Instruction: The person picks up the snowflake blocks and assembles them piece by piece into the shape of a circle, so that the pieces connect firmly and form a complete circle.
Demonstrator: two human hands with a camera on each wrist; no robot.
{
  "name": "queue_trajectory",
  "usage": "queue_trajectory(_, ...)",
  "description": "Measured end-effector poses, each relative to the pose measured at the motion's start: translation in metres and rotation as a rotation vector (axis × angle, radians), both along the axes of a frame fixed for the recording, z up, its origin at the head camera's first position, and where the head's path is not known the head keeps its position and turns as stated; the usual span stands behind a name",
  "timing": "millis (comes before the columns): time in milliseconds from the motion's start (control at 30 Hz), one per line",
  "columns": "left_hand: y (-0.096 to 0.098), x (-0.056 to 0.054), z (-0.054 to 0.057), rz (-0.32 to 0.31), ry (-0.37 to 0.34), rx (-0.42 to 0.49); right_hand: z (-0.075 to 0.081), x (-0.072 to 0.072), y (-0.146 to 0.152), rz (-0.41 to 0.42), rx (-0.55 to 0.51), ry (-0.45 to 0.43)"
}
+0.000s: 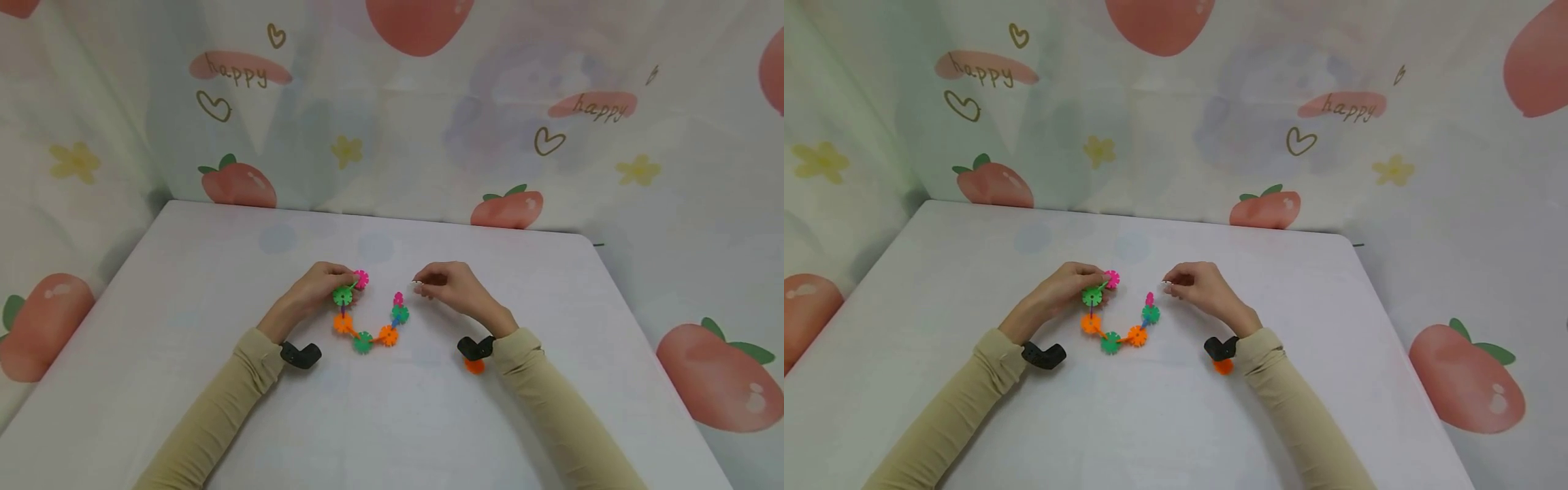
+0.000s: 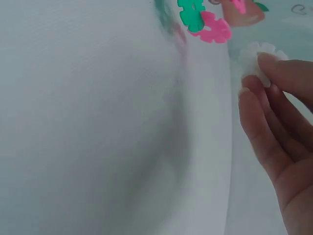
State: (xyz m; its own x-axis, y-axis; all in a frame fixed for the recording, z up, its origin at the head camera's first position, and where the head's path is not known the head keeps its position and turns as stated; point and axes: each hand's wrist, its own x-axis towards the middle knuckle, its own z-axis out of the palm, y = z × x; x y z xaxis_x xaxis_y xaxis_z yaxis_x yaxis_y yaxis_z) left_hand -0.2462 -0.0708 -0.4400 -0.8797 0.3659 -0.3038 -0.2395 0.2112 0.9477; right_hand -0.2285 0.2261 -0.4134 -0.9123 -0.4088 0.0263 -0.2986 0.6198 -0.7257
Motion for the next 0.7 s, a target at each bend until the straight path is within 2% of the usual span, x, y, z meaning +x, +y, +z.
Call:
queue_trajectory(133, -0.001, 0.0, 0.001, 0.009, 0.025, -0.07, 0.0, -0.009, -0.013, 0.022, -0.015, 0.0)
queue_trajectory(267, -0.002, -0.001, 0.001, 0.017, 0.021, -0.082, 0.0, -0.016, -0.026, 0.022, -0.002, 0.009)
queue_trajectory(467, -0.002, -0.003, -0.001, 0.023, 0.011, -0.077, -0.002, -0.022, -0.042, 0.012, -0.002, 0.033)
queue_trajectory(700, -0.002, -0.003, 0.001, 0.023, 0.007, -0.03, -0.008, -0.026, -0.056, 0.029, -0.018, 0.069)
